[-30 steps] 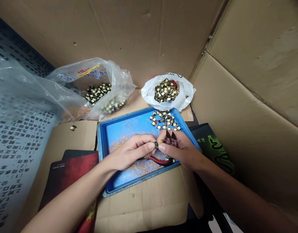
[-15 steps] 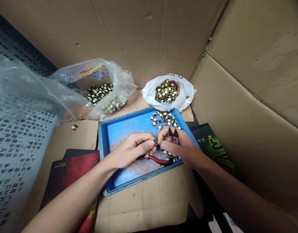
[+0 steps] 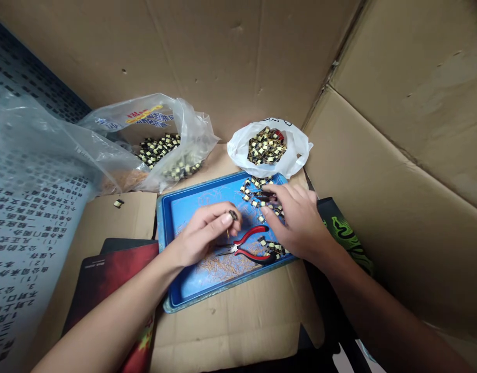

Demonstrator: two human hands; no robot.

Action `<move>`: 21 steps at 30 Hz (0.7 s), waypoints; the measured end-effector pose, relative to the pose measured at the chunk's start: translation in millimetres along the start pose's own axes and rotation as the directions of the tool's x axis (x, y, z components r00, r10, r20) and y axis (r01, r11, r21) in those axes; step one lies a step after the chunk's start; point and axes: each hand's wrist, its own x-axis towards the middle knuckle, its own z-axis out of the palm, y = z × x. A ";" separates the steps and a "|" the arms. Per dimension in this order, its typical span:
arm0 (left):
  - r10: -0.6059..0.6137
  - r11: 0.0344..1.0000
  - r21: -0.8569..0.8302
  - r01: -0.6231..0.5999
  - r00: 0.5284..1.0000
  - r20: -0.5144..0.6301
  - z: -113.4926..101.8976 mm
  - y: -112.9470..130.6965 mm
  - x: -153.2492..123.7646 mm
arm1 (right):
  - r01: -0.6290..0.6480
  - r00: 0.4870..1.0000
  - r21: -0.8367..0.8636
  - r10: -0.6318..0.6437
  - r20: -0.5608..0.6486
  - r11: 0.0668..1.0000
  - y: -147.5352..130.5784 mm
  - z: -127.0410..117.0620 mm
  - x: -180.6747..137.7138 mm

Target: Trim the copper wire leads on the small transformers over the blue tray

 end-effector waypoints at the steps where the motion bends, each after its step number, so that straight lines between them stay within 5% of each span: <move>1: 0.021 1.000 -0.007 -0.022 0.997 -0.075 -0.7 -2.4 0.3 | 0.046 0.999 -0.123 -0.049 -0.019 0.991 -0.5 -0.9 -0.8; 5: 0.056 0.996 0.086 -0.036 0.968 -0.244 -2.0 -9.3 2.4 | 0.292 0.945 -0.160 -0.259 0.198 0.943 -8.7 2.5 -9.2; 9: 0.077 0.988 0.151 -0.037 0.959 -0.272 -2.2 -11.6 2.2 | 0.367 0.867 -0.086 -0.307 0.392 0.926 -12.6 17.4 -16.4; 15: 0.084 0.985 0.169 -0.033 0.949 -0.303 -3.6 -13.3 -0.1 | 0.329 0.900 -0.012 -0.309 0.307 0.944 -9.4 23.0 -13.5; 18: 0.116 0.983 0.171 -0.060 0.932 -0.344 -4.4 -14.7 -0.5 | 0.234 0.936 0.186 -0.273 0.224 0.954 -6.6 15.4 -9.5; 21: 0.150 0.979 0.185 -0.085 0.915 -0.374 -4.7 -15.0 -0.9 | 0.009 0.982 0.491 -0.100 0.158 0.871 -2.3 8.5 -5.6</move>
